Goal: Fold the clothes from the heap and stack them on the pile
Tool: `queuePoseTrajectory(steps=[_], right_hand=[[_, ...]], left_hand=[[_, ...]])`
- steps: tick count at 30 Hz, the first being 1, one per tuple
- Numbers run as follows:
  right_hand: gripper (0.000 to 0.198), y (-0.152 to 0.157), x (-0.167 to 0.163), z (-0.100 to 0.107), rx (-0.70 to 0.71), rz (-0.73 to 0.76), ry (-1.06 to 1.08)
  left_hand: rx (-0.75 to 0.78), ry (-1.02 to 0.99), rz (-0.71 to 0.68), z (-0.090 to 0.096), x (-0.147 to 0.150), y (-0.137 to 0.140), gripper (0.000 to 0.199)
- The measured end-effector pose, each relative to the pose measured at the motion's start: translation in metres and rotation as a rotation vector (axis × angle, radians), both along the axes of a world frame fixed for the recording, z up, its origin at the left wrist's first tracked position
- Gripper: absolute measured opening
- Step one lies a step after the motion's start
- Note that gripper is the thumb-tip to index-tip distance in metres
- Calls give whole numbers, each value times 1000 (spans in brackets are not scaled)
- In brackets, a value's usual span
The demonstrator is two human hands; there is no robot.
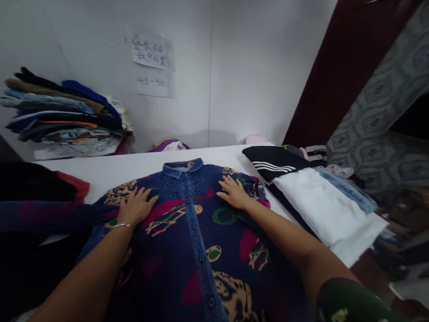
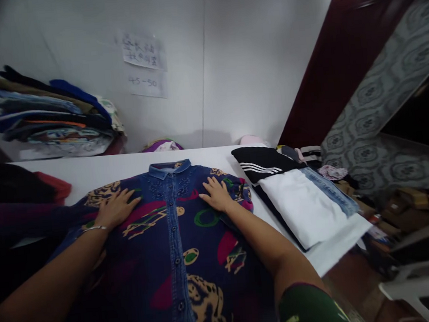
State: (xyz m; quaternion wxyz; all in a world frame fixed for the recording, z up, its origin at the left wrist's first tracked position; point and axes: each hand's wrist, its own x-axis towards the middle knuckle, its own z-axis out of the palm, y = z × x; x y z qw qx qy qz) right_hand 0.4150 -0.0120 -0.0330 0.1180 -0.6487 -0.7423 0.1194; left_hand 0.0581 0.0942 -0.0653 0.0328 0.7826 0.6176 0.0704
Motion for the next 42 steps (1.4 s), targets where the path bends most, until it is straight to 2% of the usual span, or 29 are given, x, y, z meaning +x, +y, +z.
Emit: queuePoseTrajectory(steps=[3, 6, 9, 13, 16, 18, 22, 25, 30, 32, 34, 37, 39, 42], right_hand=[[54, -58, 20, 2, 50, 17, 55], [48, -112, 46, -2, 78, -110, 62], [52, -146, 70, -5, 119, -233, 84], [63, -153, 88, -10, 129, -328, 303], [60, -141, 94, -19, 99, -386, 531], [54, -130, 97, -24, 117, -456, 683], [52, -117, 99, -22, 116, -475, 870], [53, -118, 97, -10, 148, -450, 1007], [49, -128, 87, 17, 233, -398, 1266], [51, -134, 82, 24, 239, -381, 1317], [56, -140, 78, 26, 244, -375, 1389], [65, -152, 74, 21, 207, -425, 1501], [64, -159, 72, 16, 75, -417, 1607], [49, -164, 69, 9, -192, -307, 1747]], left_hand=[[93, -14, 47, 3, 3, -5, 62], [228, -56, 77, 12, 7, -15, 57], [228, 26, 116, 27, 13, -22, 47], [142, 151, 106, 52, 35, -29, 46], [142, 90, -49, 65, 70, -49, 48], [106, -46, -205, 67, 101, -72, 46], [-127, -467, -347, 57, 168, -124, 37], [-412, -841, -283, 49, 212, -153, 32], [-702, -1064, -235, 54, 264, -176, 50], [-875, -1231, -184, 58, 276, -181, 47], [-974, -1395, -111, 63, 282, -184, 36], [-940, -1484, -74, 76, 281, -184, 29], [-954, -1512, -85, 89, 277, -184, 26], [-1071, -1561, -139, 104, 272, -192, 23]])
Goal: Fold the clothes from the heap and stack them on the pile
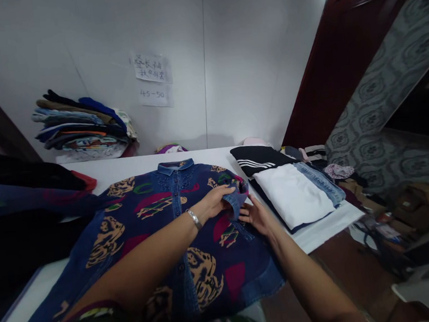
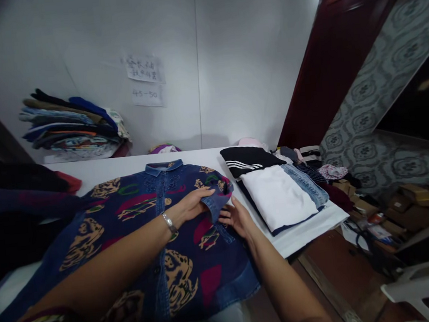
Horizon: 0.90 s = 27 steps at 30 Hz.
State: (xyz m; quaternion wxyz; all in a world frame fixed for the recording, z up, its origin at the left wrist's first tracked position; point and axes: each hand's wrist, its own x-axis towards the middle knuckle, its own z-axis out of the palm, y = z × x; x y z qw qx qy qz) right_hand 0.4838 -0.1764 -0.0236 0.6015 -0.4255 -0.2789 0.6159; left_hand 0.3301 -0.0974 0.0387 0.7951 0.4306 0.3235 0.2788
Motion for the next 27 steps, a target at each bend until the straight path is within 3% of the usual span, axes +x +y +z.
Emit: queuePoseTrajectory(steps=[3, 10, 13, 16, 18, 20, 24, 27], right_hand=[[41, -1, -3, -2, -11, 71, 74], [32, -6, 2, 7, -4, -56, -7], [42, -10, 8, 14, 62, -74, -169], [51, -11, 21, 21, 9, -101, -349], [58, -11, 32, 26, -14, -135, -439], [66, -10, 41, 34, 25, -143, -496], [70, -6, 42, 53, 193, -90, -601], [72, -4, 26, 62, 260, 5, -754]], left_hand=[[-65, -75, -71, 0, 0, -19, 21], [19, 81, -88, -20, -4, -52, 24], [-19, 224, -108, -26, -9, -55, 24], [-5, 359, -180, -34, -16, -54, 21], [81, 449, -239, -38, -19, -52, 22], [204, 512, -204, -38, -20, -48, 28], [311, 342, -34, -20, -17, -39, 36], [177, 137, -69, -1, -11, -35, 44]])
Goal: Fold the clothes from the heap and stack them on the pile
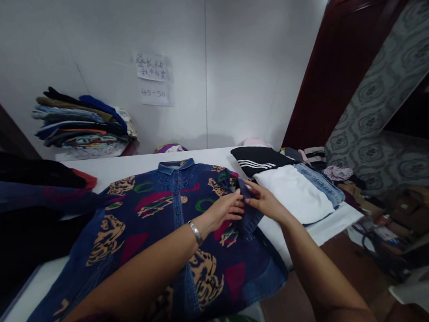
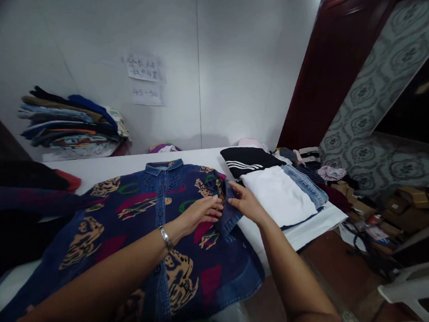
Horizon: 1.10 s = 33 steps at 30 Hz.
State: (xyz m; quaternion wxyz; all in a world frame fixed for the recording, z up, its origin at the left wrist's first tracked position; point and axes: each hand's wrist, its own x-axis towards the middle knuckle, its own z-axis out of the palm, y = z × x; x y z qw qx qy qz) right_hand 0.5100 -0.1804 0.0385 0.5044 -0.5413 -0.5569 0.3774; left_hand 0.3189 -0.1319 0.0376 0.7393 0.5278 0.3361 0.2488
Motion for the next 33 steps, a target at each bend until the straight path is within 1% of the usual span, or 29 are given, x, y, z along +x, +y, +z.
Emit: queuePoseTrajectory(steps=[2, 4, 8, 10, 12, 14, 16, 17, 18, 20, 23, 25, 27, 30, 31, 33], right_hand=[[75, -3, -14, 2, 36, 50, -114], [77, -10, -28, 2, 77, 96, -176], [84, -28, -42, 0, 87, 134, -172], [83, -35, -41, -4, 83, 124, -91], [75, -40, -34, -12, 68, 76, 19], [65, -46, -24, -26, 37, -41, 31], [59, -53, -11, -45, -40, -163, -97], [58, -56, -6, -55, -99, -194, -181], [59, -60, -1, -64, -161, -198, -257], [63, -66, 6, -80, -255, -160, -360], [67, -69, 9, -91, -295, -148, -432], [68, -68, 8, -89, -306, -160, -413], [69, -67, 4, -82, -319, -127, -320], [71, -67, -5, -61, -324, 17, -102], [71, -67, -9, -52, -321, 68, -31], [72, -67, -21, -36, -320, 153, 72]], left_hand=[[-146, -58, -35, 8, 3, 3, 48], [-228, -43, -26, 10, 7, 6, 45], [-248, 3, 22, 2, 16, 10, 28], [-252, -11, 30, 2, 20, 11, 18], [-236, -12, 69, 7, 23, 15, 9], [-216, 5, 121, 18, 23, 26, 5], [-219, 27, 142, 33, 22, 41, 7], [-217, 38, 147, 42, 21, 50, 8], [-207, 47, 158, 50, 21, 60, 8], [-166, 49, 197, 68, 22, 79, 9], [-95, 22, 272, 91, 26, 104, 11], [-58, -17, 319, 103, 26, 119, 11], [-15, -56, 374, 113, 23, 134, 11], [49, -125, 483, 124, 8, 158, 9], [45, -171, 517, 127, 1, 166, 7], [-12, -308, 564, 133, -17, 182, 7]])
